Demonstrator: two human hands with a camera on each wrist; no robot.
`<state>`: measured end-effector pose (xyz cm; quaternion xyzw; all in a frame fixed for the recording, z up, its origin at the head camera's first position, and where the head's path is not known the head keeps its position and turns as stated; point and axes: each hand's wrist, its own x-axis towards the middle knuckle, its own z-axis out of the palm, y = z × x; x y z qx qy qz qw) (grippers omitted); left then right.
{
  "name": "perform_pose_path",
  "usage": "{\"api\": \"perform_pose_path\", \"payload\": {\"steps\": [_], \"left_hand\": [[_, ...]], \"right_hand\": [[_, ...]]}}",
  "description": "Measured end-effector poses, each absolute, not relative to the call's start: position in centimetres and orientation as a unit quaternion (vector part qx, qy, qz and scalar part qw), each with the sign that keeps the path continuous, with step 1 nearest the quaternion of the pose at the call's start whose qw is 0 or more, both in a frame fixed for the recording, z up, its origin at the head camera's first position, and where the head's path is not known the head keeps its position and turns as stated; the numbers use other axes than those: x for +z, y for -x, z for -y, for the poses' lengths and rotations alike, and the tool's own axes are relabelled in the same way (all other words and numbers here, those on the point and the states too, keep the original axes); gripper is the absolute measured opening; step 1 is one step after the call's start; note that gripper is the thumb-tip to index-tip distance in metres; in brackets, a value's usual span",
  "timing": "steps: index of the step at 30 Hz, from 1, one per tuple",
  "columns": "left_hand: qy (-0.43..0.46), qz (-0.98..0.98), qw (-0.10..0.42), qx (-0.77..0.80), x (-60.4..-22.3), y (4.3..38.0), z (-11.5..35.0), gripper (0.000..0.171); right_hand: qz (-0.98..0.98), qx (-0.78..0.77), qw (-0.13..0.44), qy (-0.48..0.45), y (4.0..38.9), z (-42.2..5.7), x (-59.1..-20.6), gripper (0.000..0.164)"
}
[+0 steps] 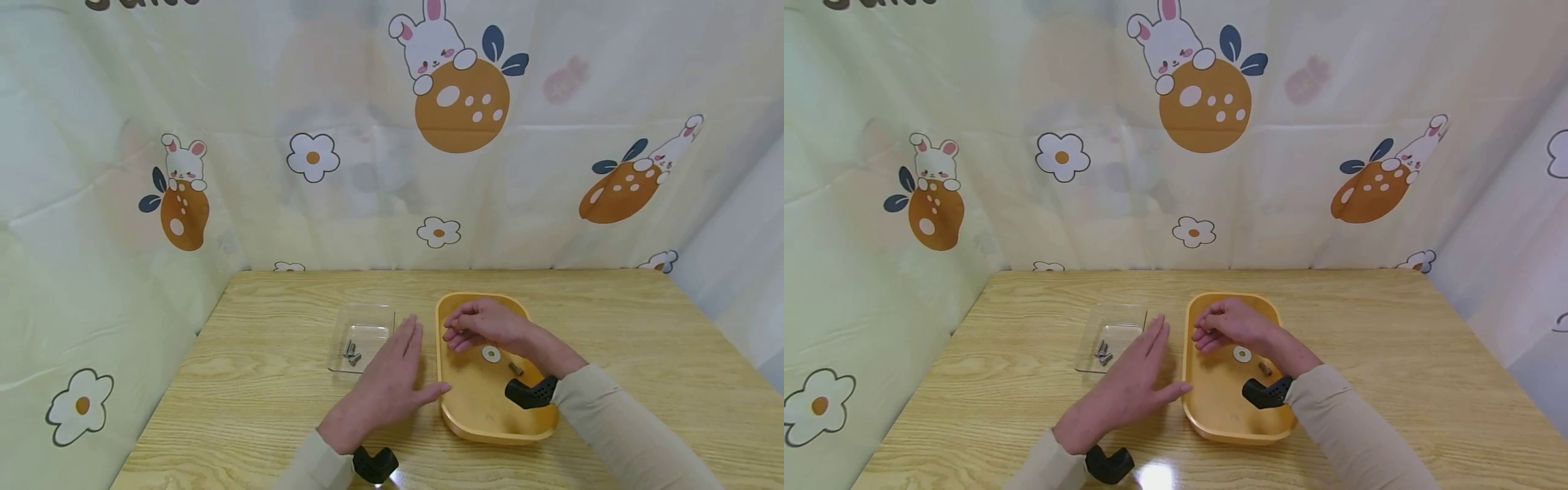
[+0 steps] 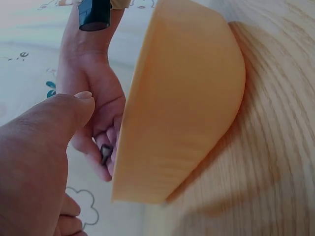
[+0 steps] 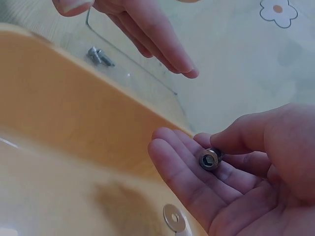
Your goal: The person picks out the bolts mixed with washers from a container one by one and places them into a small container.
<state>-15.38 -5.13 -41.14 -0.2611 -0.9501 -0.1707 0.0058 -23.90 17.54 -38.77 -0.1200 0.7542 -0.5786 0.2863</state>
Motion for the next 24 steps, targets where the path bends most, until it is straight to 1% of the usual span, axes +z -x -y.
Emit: {"api": "perform_pose_path", "payload": {"steps": [15, 24], "left_hand": [[0.227, 0.957, 0.002, -0.18, -40.8, 15.7, 7.6, 0.103], [0.208, 0.955, 0.013, -0.21, -40.8, 16.0, 9.3, 0.102]], "right_hand": [[-0.741, -0.585, 0.298, 0.141, 23.8, -15.8, -37.6, 0.03], [-0.732, -0.588, 0.309, 0.15, 24.1, -14.6, -37.4, 0.03]]}}
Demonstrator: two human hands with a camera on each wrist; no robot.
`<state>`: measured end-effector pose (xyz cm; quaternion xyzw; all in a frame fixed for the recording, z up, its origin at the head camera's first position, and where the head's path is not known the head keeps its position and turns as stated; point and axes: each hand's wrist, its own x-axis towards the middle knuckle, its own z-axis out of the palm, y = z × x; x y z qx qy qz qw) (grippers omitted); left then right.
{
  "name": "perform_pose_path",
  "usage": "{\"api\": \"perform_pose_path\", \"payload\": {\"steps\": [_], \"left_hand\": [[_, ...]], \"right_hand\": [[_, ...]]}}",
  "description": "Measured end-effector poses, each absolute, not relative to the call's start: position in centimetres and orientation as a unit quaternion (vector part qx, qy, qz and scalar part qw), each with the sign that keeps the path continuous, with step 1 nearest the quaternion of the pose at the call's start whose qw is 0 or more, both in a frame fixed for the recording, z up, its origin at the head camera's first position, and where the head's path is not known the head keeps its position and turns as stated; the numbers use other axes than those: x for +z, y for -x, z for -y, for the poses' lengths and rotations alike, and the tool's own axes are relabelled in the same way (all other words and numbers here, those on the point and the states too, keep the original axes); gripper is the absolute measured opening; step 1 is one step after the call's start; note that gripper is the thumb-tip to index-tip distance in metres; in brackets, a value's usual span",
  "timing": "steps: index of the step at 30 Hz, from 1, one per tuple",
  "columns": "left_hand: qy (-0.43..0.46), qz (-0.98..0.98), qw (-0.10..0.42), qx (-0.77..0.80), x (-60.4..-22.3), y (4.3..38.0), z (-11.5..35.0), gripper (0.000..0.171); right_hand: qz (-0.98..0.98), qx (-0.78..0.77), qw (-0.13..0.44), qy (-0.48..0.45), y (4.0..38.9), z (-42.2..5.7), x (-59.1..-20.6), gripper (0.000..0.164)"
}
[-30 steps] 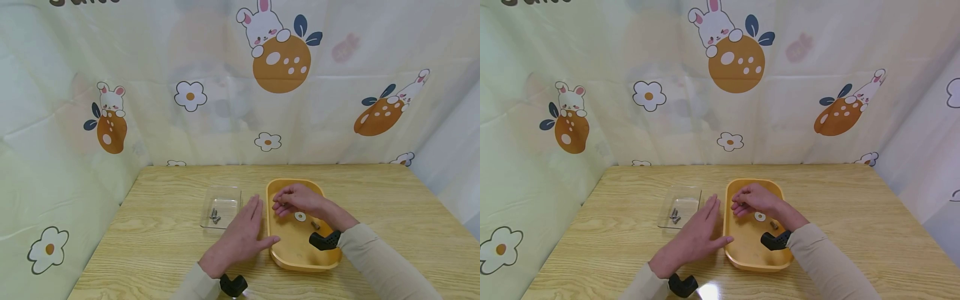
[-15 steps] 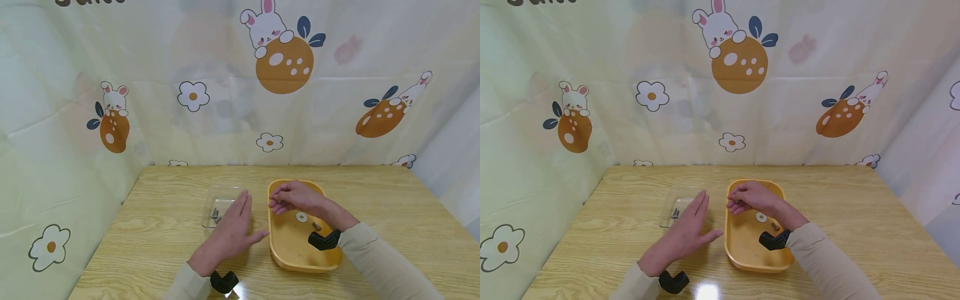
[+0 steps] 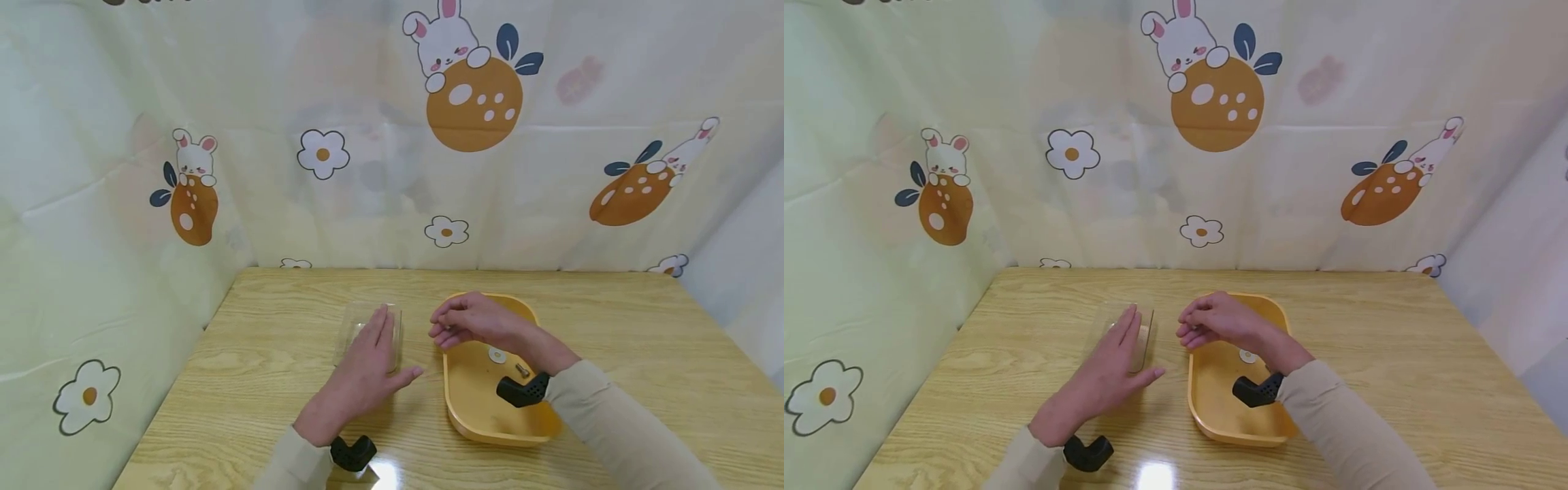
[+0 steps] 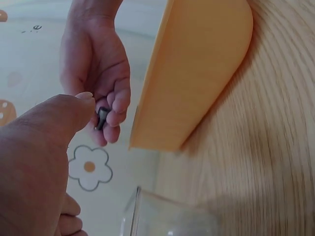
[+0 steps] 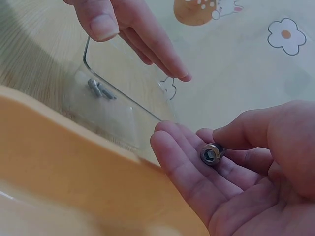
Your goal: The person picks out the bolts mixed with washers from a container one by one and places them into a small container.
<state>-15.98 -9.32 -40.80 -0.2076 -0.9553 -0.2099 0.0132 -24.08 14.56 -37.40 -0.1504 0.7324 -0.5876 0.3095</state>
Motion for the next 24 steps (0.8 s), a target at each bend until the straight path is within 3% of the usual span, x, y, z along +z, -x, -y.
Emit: {"api": "perform_pose_path", "payload": {"steps": [24], "left_hand": [[0.165, 0.964, 0.027, -0.207, -41.5, 16.2, 12.5, 0.103]], "right_hand": [[-0.701, -0.608, 0.333, 0.167, 24.3, -11.3, -37.1, 0.032]]}}
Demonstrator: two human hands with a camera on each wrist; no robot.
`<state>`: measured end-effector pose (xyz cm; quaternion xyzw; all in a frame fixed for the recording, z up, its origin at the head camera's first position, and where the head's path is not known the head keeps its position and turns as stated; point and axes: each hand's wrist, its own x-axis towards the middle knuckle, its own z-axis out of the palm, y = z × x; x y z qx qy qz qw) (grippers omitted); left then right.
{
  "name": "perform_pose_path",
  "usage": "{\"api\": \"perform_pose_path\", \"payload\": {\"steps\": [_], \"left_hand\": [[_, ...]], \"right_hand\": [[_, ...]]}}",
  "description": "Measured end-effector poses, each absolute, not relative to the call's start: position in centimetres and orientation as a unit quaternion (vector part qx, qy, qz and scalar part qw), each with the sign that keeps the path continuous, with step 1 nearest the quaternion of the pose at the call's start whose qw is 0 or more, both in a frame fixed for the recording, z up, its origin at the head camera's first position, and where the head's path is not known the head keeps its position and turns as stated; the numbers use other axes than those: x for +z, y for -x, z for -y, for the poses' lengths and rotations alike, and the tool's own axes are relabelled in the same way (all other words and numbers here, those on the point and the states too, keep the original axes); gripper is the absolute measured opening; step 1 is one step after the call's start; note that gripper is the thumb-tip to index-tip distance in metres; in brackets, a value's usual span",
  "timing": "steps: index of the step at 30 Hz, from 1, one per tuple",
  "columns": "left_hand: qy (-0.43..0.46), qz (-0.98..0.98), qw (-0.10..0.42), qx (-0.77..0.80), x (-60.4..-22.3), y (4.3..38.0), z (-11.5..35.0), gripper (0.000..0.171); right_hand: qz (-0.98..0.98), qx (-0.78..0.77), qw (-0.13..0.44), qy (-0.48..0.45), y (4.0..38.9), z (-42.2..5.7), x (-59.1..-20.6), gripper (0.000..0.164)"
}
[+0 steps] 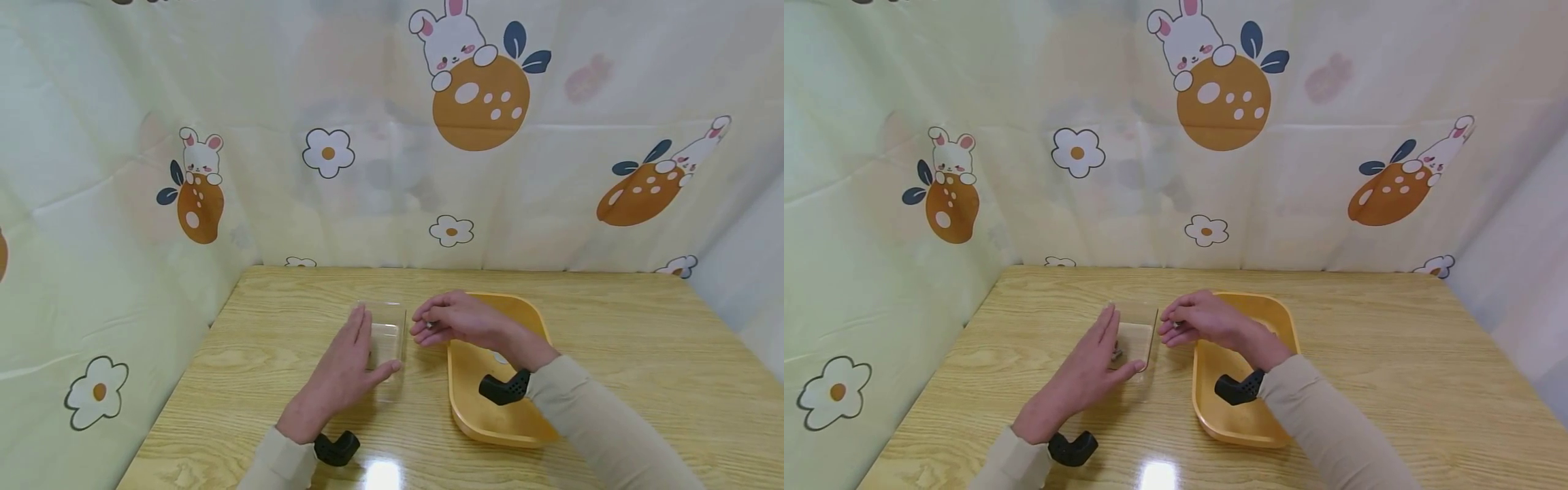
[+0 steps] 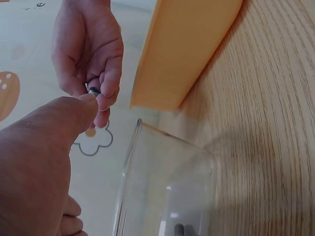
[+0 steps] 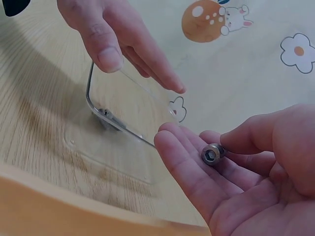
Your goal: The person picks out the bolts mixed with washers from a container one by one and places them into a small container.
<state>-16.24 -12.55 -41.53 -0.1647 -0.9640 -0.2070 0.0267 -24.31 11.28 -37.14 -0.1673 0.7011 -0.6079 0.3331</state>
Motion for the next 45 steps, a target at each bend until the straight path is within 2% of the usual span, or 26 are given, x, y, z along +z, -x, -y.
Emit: {"api": "perform_pose_path", "payload": {"steps": [18, 33, 45], "left_hand": [[0.153, 0.965, 0.027, -0.213, -42.2, 16.6, 14.0, 0.102], [0.159, 0.964, 0.031, -0.209, -43.2, 16.6, 14.5, 0.098], [0.17, 0.96, 0.043, -0.22, -43.6, 16.6, 14.6, 0.098]], "right_hand": [[-0.7, -0.608, 0.334, 0.172, 24.4, -8.6, -37.4, 0.032], [-0.78, -0.521, 0.305, 0.167, 24.5, -5.2, -37.9, 0.021], [-0.807, -0.48, 0.288, 0.186, 24.5, -3.2, -38.5, 0.022]]}}
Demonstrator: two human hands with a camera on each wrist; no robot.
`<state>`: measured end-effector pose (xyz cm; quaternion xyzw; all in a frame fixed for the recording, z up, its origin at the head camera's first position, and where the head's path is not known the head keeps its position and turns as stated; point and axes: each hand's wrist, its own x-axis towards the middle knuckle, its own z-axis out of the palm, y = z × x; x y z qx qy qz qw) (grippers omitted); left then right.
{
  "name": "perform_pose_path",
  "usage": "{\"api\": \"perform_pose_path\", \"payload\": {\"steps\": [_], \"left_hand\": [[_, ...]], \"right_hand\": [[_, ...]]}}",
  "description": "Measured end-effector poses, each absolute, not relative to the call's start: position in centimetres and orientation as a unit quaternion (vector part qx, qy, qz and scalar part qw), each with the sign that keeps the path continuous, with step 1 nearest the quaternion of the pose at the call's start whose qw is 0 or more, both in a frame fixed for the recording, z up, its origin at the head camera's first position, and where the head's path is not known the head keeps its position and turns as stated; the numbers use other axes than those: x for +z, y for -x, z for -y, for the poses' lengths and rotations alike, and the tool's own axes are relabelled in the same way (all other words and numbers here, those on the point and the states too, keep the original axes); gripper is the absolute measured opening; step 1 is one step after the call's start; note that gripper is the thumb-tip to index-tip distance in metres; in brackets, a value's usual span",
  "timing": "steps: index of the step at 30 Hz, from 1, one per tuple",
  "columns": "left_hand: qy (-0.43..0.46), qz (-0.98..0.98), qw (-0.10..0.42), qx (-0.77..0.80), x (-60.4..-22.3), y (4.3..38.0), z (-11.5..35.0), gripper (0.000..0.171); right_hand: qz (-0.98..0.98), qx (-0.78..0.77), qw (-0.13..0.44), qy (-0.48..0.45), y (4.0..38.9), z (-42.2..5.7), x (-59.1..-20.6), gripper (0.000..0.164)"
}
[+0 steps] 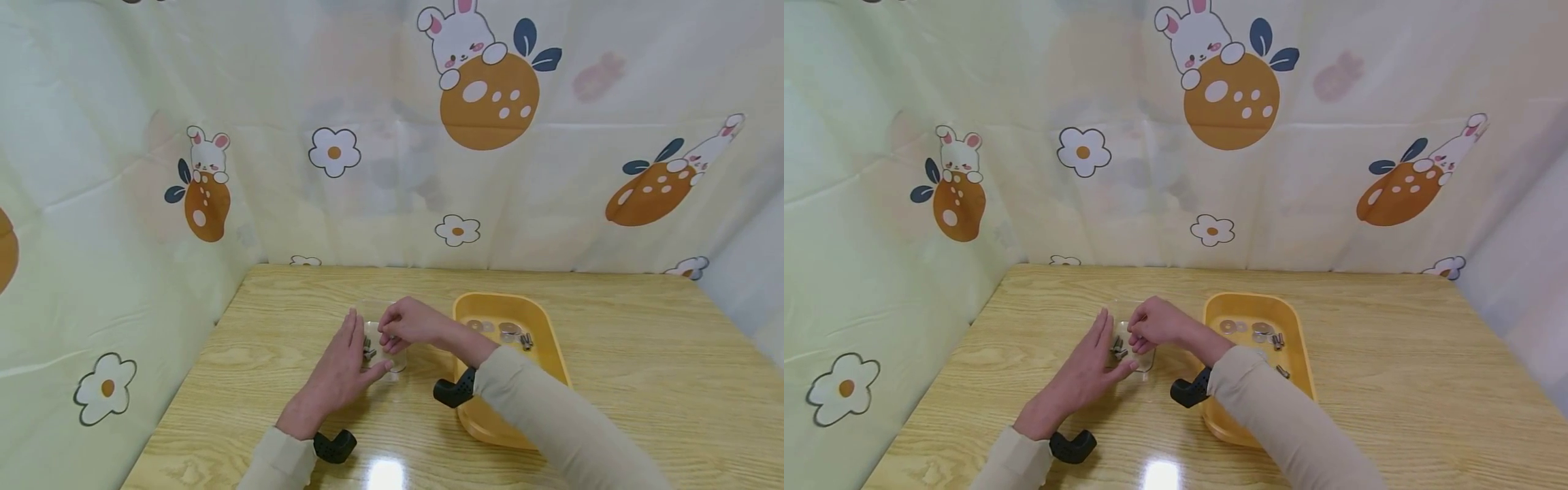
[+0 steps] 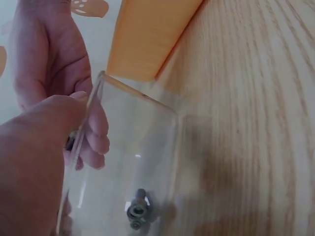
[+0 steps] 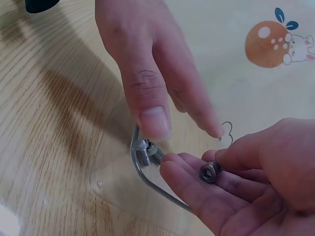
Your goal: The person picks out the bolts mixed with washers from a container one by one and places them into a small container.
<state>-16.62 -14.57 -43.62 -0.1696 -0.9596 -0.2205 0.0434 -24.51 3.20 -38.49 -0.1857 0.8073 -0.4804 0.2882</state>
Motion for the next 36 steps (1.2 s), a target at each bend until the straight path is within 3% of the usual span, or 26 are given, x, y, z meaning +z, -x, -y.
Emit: {"api": "perform_pose_path", "payload": {"steps": [11, 20, 36], "left_hand": [[0.16, 0.959, 0.041, -0.229, -44.1, 16.7, 14.6, 0.1], [0.159, 0.952, 0.031, -0.259, -44.1, 16.8, 14.7, 0.105], [0.15, 0.951, 0.017, -0.27, -43.6, 16.7, 14.6, 0.106]], "right_hand": [[-0.852, -0.407, 0.257, 0.207, 24.8, -1.8, -38.7, 0.02], [-0.925, -0.182, 0.148, 0.3, 24.2, -0.4, -38.7, 0.014], [-0.943, -0.122, 0.158, 0.266, 24.3, 0.7, -38.9, 0.013]]}}
